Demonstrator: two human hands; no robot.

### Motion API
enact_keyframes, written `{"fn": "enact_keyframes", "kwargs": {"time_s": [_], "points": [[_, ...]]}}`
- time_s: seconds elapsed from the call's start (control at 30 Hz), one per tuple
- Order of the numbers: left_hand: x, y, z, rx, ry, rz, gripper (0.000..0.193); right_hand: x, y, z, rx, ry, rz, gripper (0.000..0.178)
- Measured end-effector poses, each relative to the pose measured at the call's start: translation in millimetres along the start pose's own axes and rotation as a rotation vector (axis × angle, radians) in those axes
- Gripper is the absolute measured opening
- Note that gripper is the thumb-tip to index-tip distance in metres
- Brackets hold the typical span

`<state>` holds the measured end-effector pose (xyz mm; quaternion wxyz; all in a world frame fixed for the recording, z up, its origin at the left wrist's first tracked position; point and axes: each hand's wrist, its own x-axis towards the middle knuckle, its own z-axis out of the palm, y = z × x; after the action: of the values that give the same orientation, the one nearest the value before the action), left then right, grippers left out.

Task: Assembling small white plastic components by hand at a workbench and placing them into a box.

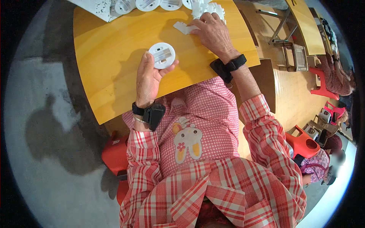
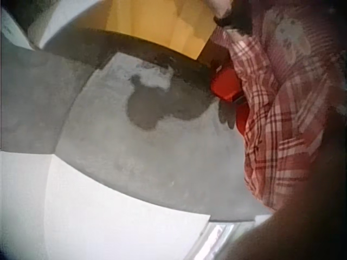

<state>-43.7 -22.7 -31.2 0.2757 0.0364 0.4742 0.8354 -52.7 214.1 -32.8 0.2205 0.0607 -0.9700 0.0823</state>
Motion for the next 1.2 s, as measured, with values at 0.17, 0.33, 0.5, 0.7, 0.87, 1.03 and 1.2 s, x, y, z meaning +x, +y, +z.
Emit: {"fn": "enact_keyframes", "kwargs": {"time_s": [0.17,0.33,0.5,0.7,0.87,1.03,1.2], "points": [[0,-3,-1,0.051,-0.010,0.013,0.053,2,5,5,0.139,0.015,-0.040,0.021],[3,-7,-6,-0.042,-0.065,0.050,0.063,4,5,-5,0.260,0.014,-0.051,0.017],[1,-8,-7,-0.089,-0.030,0.038,0.059,14,-31,-38,0.618,-0.121,0.227,0.018],[1,-10,-9,-0.103,0.014,0.031,0.055,-14,-33,-16,1.272,-0.252,0.412,0.023],[-3,-9,-4,-0.079,0.024,0.058,0.054,-26,-44,-19,1.357,-0.284,0.425,0.027],[-5,-10,-2,-0.027,0.024,0.095,0.055,-34,-52,-16,1.439,-0.314,0.527,0.027],[-6,-9,0,-0.032,0.008,0.085,0.055,-36,-58,-16,1.471,-0.387,0.576,0.028]]}}
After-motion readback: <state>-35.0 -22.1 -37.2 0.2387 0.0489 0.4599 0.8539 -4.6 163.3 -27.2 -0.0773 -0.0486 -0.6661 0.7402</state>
